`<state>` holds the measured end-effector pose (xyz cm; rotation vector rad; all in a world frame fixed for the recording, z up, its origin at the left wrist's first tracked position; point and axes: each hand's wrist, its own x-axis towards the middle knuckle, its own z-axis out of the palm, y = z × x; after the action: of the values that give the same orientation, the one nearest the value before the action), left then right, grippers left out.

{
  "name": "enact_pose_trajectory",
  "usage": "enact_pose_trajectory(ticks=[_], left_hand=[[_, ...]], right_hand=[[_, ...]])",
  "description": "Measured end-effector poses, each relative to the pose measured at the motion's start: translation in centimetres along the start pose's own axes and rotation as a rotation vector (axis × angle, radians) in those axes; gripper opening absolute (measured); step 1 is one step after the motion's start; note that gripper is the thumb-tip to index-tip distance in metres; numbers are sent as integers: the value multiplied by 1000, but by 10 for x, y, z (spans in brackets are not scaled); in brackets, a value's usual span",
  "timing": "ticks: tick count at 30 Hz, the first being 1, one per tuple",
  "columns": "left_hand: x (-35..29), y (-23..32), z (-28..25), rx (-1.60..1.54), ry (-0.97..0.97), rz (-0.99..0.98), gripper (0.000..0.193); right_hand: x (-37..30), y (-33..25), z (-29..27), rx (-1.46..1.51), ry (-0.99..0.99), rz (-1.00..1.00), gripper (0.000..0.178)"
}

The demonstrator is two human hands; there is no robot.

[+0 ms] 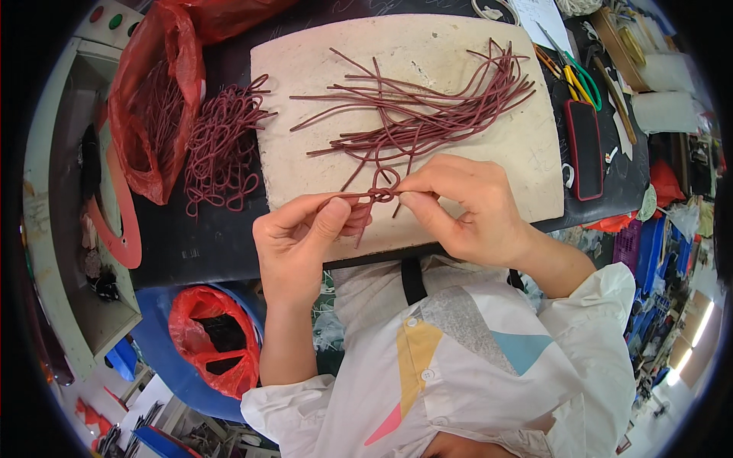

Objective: The recorder is manually tying knots in multiple thin red cord-like shoe components at a workbench.

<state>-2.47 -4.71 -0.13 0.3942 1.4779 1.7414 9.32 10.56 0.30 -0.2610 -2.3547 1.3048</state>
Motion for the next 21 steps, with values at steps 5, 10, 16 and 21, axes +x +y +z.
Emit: enact_pose_trajectory(ticks=[5,10,16,21], left_hand=[[0,-5,10,83,32,72,16],[-1,-10,12,129,83,133,14],[-2,-3,17,-96,150,32,9],[-1,-10,10,500,100,528,12]], right_hand=[[0,1,6,-8,17,-88,11],[1,-1,3,-36,0,-75,12],[-3,11,8,-145,35,-205,14],[8,13,5,-199,168,-101,10]])
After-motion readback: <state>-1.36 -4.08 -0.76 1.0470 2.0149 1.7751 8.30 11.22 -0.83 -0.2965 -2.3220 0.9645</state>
